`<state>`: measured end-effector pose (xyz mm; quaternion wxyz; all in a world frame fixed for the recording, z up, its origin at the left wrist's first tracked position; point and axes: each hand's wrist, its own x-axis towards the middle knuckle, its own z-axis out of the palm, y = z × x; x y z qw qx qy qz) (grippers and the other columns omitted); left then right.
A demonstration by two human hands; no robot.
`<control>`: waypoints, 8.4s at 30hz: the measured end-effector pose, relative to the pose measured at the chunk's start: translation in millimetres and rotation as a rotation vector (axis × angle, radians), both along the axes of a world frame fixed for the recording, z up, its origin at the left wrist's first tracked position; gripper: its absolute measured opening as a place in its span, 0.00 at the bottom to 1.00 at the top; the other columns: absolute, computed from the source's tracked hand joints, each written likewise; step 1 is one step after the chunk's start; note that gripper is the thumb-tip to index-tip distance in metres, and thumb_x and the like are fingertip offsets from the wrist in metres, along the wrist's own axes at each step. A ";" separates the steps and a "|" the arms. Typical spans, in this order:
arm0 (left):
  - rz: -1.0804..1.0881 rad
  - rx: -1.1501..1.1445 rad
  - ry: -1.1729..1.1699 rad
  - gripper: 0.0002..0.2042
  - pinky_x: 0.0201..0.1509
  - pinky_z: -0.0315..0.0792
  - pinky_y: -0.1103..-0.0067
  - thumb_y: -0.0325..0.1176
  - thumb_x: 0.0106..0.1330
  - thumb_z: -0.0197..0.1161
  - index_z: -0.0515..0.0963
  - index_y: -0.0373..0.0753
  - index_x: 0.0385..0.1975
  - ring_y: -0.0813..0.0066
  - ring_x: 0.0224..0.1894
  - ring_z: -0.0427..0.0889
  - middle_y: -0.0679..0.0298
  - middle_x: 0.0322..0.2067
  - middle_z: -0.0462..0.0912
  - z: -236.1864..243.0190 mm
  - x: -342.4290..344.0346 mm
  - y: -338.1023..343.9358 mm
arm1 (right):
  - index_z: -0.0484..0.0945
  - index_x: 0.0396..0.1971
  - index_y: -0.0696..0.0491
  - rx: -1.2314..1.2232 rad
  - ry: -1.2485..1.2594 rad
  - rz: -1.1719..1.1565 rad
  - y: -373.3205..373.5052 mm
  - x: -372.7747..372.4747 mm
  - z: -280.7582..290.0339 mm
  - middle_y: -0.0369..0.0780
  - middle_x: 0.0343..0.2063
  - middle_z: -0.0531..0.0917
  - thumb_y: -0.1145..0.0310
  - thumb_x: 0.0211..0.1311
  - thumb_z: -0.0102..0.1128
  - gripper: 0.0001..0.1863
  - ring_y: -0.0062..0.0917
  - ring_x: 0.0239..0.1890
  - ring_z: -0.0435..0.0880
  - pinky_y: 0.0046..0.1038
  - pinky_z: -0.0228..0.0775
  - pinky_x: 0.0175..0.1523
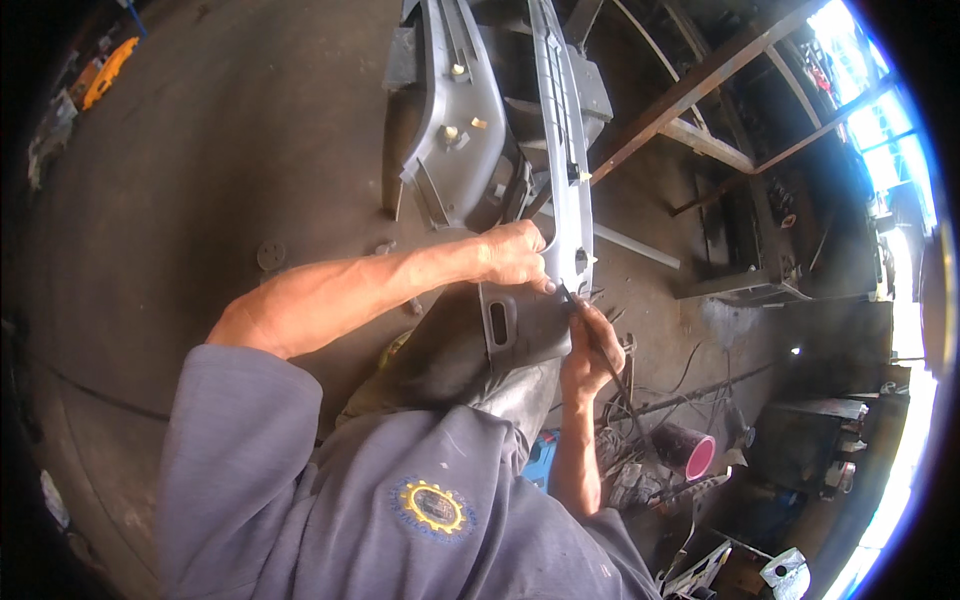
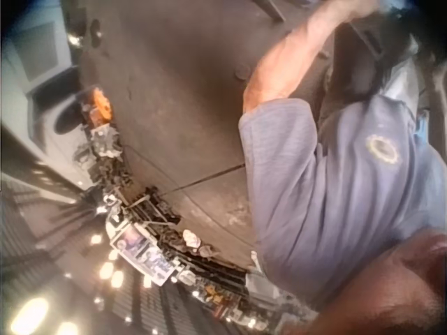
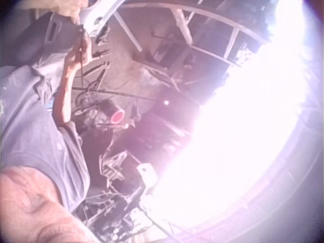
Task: The person is repairing a car part, likely a bumper, using a welding tool. They are seated on the floor in a workshop, manipulating the part and applying the tool to specific areas.
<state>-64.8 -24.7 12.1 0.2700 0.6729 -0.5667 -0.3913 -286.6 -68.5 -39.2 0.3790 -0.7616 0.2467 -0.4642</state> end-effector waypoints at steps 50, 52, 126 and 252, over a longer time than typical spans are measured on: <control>0.145 0.006 0.350 0.10 0.29 0.71 0.75 0.32 0.48 0.73 0.81 0.31 0.23 0.77 0.26 0.78 0.62 0.21 0.81 -2.5 -1.1 0.5 | 0.84 0.31 0.54 -0.255 0.605 0.276 -45.2 52.2 81.1 0.45 0.25 0.84 0.74 0.53 0.65 0.04 0.35 0.26 0.86 0.31 0.75 0.33; 0.139 -0.003 0.388 0.12 0.29 0.71 0.74 0.33 0.48 0.74 0.81 0.31 0.24 0.76 0.26 0.78 0.61 0.21 0.81 0.6 1.4 5.7 | 0.85 0.32 0.54 -0.143 0.584 0.240 -44.6 48.7 78.5 0.46 0.25 0.85 0.73 0.54 0.66 0.06 0.34 0.27 0.87 0.30 0.76 0.34; 0.351 0.065 0.488 0.12 0.44 0.72 0.82 0.37 0.67 0.64 0.83 0.32 0.37 0.84 0.37 0.77 0.67 0.33 0.85 -38.7 -38.5 -82.3 | 0.71 0.51 0.58 0.973 -0.024 -0.709 -142.5 -188.5 -232.3 0.32 0.18 0.72 0.64 0.59 0.64 0.23 0.14 0.16 0.69 0.18 0.60 0.21; 0.165 -0.362 0.542 0.20 0.23 0.56 0.76 0.40 0.65 0.63 0.74 0.32 0.16 0.82 0.20 0.61 0.71 0.12 0.66 -81.5 -54.3 -121.9 | 0.72 0.53 0.60 0.471 0.294 -0.748 66.2 24.9 19.3 0.49 0.35 0.85 0.70 0.62 0.64 0.21 0.37 0.36 0.86 0.33 0.77 0.42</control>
